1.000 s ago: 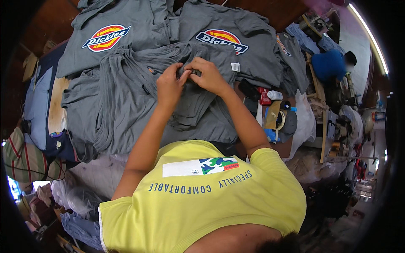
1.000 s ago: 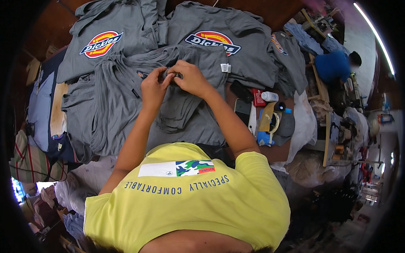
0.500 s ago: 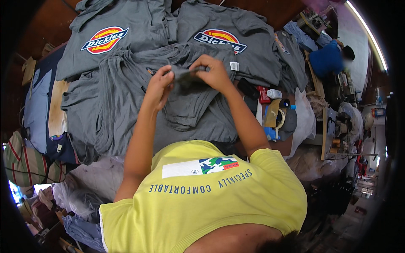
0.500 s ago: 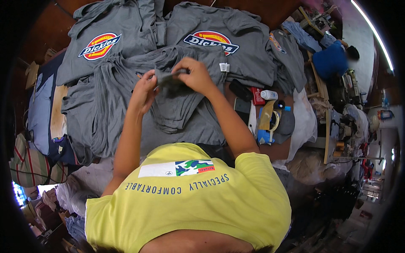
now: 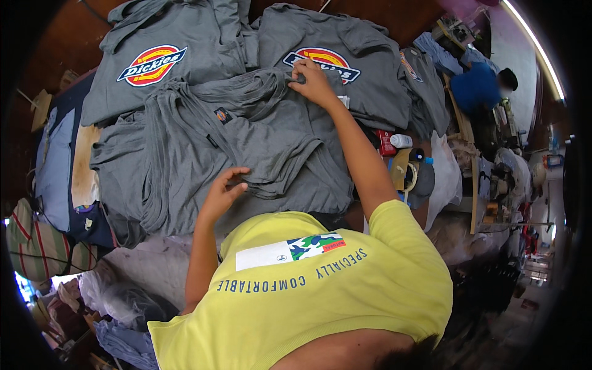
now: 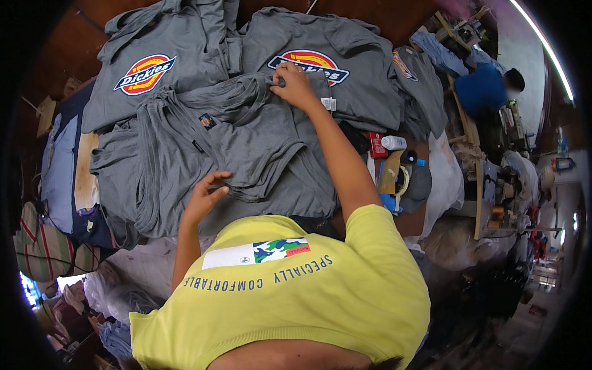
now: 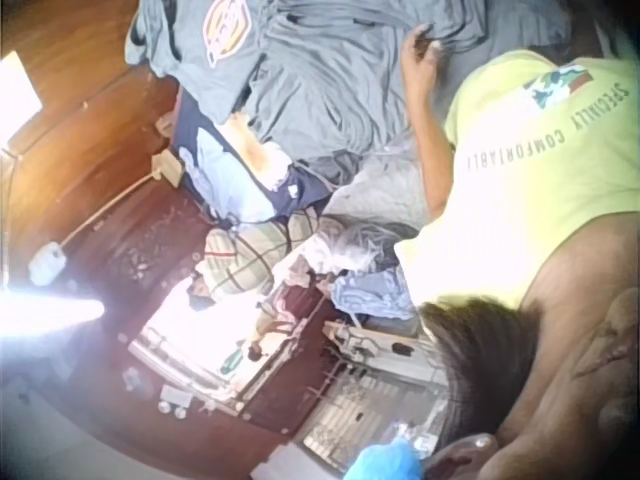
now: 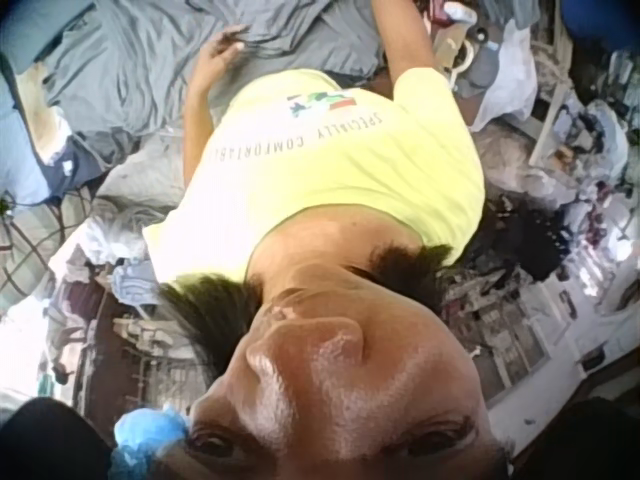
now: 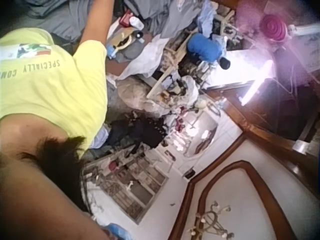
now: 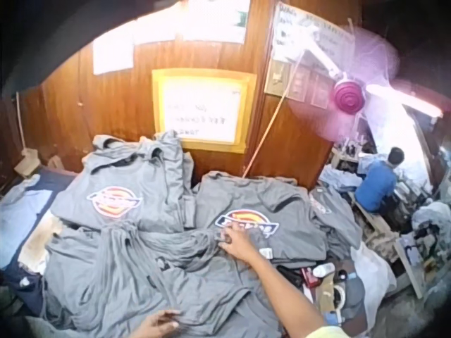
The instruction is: The person trims loose threads from the necklines and seams of several grey t-shirts using shears.
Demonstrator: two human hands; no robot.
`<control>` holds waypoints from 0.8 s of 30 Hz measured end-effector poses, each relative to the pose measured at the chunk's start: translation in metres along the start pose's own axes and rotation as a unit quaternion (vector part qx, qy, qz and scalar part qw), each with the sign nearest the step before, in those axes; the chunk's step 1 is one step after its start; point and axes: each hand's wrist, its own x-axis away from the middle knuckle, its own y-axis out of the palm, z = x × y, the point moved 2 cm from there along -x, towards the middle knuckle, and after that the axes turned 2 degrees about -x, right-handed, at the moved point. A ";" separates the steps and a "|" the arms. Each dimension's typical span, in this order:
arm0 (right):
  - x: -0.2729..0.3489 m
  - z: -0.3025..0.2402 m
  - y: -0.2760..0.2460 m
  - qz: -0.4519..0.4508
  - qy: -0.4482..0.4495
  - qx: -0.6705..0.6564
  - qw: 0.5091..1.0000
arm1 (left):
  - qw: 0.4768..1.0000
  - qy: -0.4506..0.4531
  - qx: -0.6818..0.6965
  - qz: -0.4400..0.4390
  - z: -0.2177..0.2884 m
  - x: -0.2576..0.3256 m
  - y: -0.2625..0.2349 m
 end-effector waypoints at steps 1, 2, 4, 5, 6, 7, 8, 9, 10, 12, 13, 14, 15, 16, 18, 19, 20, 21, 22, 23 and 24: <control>0.001 -0.006 -0.004 -0.029 0.014 -0.056 0.998 | 0.988 0.070 -0.115 0.073 0.000 -0.001 -0.003; 0.004 -0.021 -0.015 -0.059 0.030 -0.112 0.992 | 0.953 0.136 -0.227 0.144 0.000 0.000 -0.003; 0.015 -0.068 -0.033 -0.133 0.042 -0.216 0.966 | 0.983 0.048 -0.067 0.167 0.005 -0.004 -0.003; 0.029 -0.095 -0.036 -0.171 0.044 -0.261 0.949 | 0.985 0.005 0.012 0.173 0.011 -0.008 -0.002; 0.045 -0.115 -0.033 -0.230 0.003 -0.307 0.924 | 0.978 -0.011 0.169 0.124 0.017 -0.013 0.001; 0.057 -0.132 -0.028 -0.287 -0.038 -0.350 0.891 | 0.971 -0.044 0.208 0.110 0.023 -0.017 0.006; 0.067 -0.144 -0.022 -0.333 -0.077 -0.354 0.871 | 0.962 -0.077 0.245 0.094 0.029 -0.021 0.013; 0.074 -0.150 -0.016 -0.378 -0.116 -0.357 0.846 | 0.950 -0.110 0.282 0.078 0.032 -0.023 0.018; 0.073 -0.144 -0.009 -0.424 -0.079 -0.357 0.829 | 0.958 -0.052 0.271 0.079 0.024 -0.027 0.025; 0.054 -0.112 0.005 -0.294 -0.008 -0.363 0.884 | 0.966 -0.055 0.231 0.100 0.015 -0.025 0.029; 0.043 -0.089 0.010 -0.183 0.046 -0.316 0.930 | 0.970 -0.058 0.210 0.111 0.013 -0.023 0.028; 0.032 -0.065 0.014 -0.067 0.100 -0.262 0.958 | 0.974 -0.061 0.189 0.107 0.013 -0.022 0.028; 0.023 -0.032 0.025 0.024 0.146 -0.225 0.963 | 0.979 -0.062 0.167 0.100 0.013 -0.020 0.027; 0.016 -0.008 0.032 0.114 0.189 -0.187 0.957 | 0.982 -0.064 0.146 0.097 0.014 -0.018 0.025; 0.004 -0.006 0.033 0.029 0.259 -0.307 0.915 | 0.978 -0.069 0.164 0.104 0.005 -0.015 0.025; 0.000 -0.005 0.033 -0.013 0.292 -0.363 0.885 | 0.977 -0.071 0.174 0.106 0.002 -0.014 0.025; -0.003 -0.012 0.033 -0.029 0.271 -0.401 0.875 | 0.977 -0.069 0.172 0.102 0.001 -0.013 0.025; -0.002 -0.019 0.030 -0.027 0.235 -0.406 0.883 | 0.978 -0.067 0.171 0.098 0.001 -0.011 0.025; 0.005 -0.027 0.026 -0.024 0.200 -0.410 0.890 | 0.979 -0.065 0.170 0.093 0.000 -0.012 0.025; 0.010 -0.050 0.017 -0.026 0.163 -0.415 0.894 | 0.975 -0.077 0.195 0.081 -0.005 -0.010 0.026; 0.019 -0.079 0.005 -0.042 0.121 -0.433 0.892 | 0.969 -0.090 0.219 0.069 -0.011 -0.010 0.025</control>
